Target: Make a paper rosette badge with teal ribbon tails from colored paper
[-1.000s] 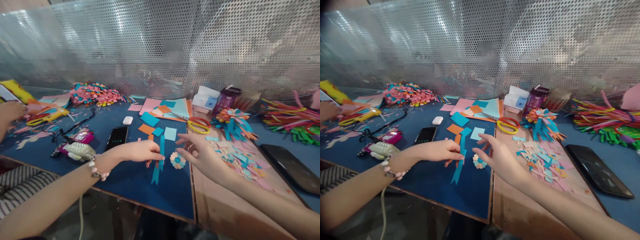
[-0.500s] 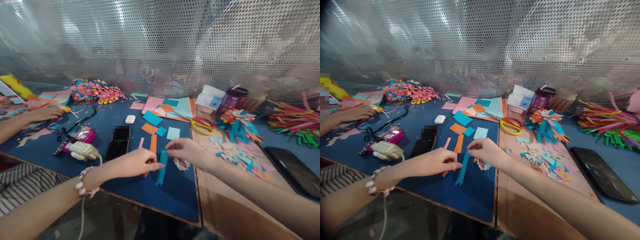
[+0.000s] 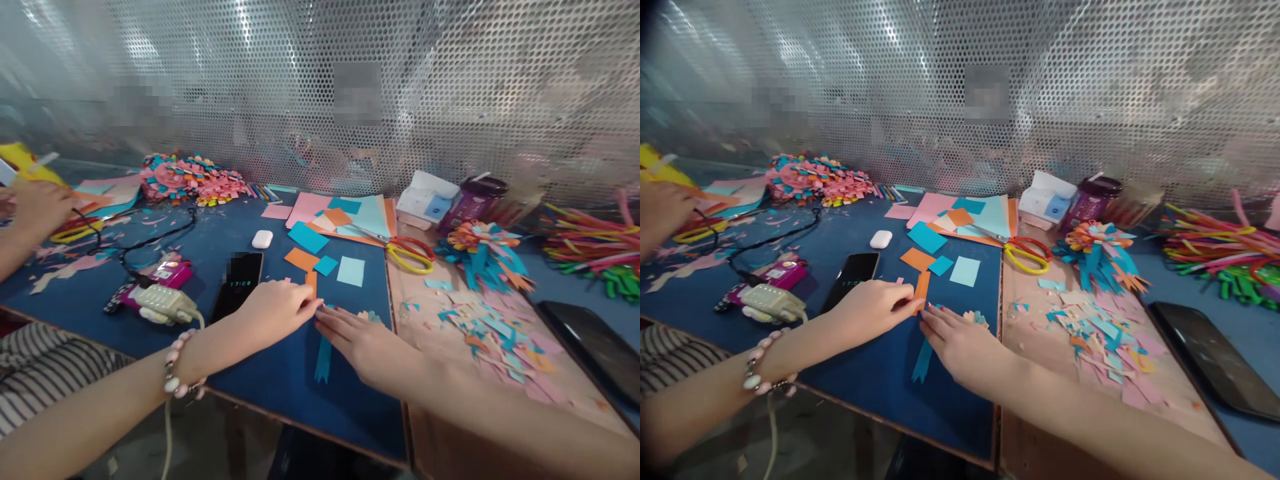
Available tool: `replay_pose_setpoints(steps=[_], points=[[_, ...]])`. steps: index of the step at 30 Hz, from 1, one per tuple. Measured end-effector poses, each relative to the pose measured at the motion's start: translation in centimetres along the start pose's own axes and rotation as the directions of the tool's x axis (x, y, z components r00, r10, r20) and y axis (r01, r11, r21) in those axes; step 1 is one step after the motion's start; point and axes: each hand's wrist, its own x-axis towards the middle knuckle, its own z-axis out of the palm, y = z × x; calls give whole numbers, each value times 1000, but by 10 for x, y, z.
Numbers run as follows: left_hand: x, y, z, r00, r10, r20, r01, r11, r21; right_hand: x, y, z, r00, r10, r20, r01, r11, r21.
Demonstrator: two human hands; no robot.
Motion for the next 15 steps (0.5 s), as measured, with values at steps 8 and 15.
replay_pose_setpoints(steps=[8,15], points=[[3,15,3,998,6,56,-1,996,-85,-25,-27,-13,987,139,79,-152,968,202],[-5,24,10,995,97,-8,-98,990,-105,-50,-60,7,985,58,-163,-66,997,-43]])
